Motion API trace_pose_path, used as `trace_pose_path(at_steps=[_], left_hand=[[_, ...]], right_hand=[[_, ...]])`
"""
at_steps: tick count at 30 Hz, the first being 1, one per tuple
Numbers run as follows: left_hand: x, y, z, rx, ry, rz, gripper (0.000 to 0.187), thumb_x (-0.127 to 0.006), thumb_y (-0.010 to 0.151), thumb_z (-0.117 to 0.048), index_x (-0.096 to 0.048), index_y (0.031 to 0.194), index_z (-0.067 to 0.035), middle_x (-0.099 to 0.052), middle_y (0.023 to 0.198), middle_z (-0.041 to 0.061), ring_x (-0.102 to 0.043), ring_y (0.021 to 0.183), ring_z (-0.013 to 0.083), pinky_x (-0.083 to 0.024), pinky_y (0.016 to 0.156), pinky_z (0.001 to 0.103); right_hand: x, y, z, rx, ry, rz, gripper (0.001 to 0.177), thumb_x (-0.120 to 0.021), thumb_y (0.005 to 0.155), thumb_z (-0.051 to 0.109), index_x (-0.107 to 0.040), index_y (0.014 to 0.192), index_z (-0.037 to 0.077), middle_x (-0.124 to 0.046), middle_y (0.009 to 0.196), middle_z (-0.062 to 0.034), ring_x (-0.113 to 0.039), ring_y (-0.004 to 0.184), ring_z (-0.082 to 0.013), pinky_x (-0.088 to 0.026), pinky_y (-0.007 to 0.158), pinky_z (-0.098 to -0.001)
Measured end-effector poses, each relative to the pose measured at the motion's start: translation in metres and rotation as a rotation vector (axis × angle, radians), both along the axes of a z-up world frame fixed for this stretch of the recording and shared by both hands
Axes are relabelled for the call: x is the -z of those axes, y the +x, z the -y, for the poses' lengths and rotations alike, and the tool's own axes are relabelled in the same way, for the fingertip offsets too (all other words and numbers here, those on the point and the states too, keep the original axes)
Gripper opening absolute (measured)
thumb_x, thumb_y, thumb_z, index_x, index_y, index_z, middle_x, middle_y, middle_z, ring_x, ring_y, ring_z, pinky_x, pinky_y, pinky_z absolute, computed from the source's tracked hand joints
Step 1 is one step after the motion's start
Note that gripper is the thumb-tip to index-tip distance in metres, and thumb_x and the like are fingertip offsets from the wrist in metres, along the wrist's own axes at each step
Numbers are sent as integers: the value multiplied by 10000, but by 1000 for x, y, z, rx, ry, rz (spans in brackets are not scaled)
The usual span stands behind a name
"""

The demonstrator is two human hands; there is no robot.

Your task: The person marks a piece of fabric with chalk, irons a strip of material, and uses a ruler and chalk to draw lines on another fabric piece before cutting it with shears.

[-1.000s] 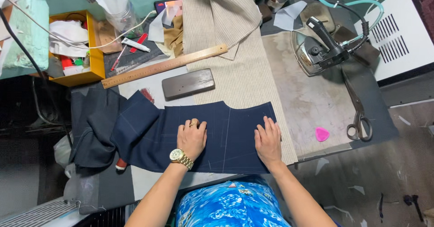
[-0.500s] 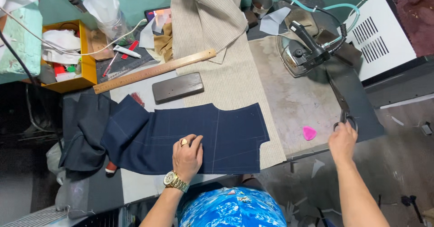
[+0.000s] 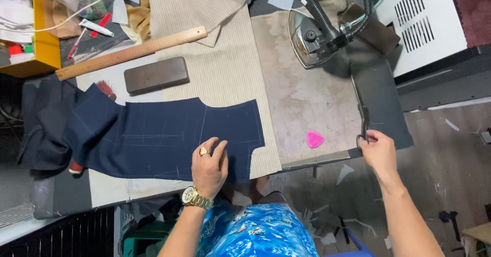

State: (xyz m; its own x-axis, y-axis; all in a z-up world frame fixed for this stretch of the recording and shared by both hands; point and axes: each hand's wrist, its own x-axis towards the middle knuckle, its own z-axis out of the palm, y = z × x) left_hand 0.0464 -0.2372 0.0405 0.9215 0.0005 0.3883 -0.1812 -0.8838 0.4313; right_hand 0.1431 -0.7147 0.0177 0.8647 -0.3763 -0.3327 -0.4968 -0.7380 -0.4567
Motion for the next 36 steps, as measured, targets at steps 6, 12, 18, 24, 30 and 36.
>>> trace_pose_path(at_steps=[6, 12, 18, 24, 30, 36], left_hand=[[13, 24, -12, 152, 114, -68, 277, -657, 906, -37, -660, 1183, -52, -605, 1212, 206, -632, 1099, 392, -552, 885, 503], [34, 41, -9, 219, 157, -40, 273, -676, 931, -105, -631, 1197, -64, -563, 1286, 219, -584, 1199, 412, -497, 1028, 559], [45, 36, -6, 179, 194, -82, 293, -633, 983, -165, -627, 1270, -108, -543, 1387, 205, -542, 1321, 416, -412, 1151, 562], [46, 36, -8, 181, 186, -101, 299, -624, 985, -156, -631, 1280, -105, -553, 1403, 213, -543, 1325, 415, -395, 1161, 556], [51, 38, -11, 179, 176, -115, 322, -638, 974, -161, -644, 1292, -113, -560, 1416, 216, -539, 1337, 406, -381, 1171, 545], [51, 38, -12, 189, 171, -119, 337, -647, 966, -165, -648, 1298, -112, -561, 1413, 217, -537, 1336, 401, -381, 1170, 541]], right_hand=[[-27, -66, 0, 336, 902, -287, 540, -752, 918, 211, -377, 1216, -38, -650, 749, -168, -582, 551, -206, -504, 454, -343], [-62, -171, -89, 141, 841, -588, 319, -636, 996, 188, -586, 1263, 19, -586, 595, -164, -560, 403, -232, -494, 374, -375], [-74, -207, -119, -197, 907, -870, 660, -525, 927, 545, -487, 1466, 167, -507, 695, -13, -547, 549, -93, -603, 571, -260], [-59, -224, -152, -254, 867, -867, 797, -508, 886, 641, -399, 1536, 193, -504, 716, 6, -573, 596, -92, -566, 581, -271], [-45, -216, -192, -65, 796, -912, 919, -524, 847, 645, -270, 1627, 232, -470, 670, -18, -516, 565, -120, -526, 554, -302], [-21, -231, -192, 154, 962, -878, 892, -641, 844, 541, -316, 1600, 196, -490, 767, -13, -496, 533, -134, -494, 512, -303]])
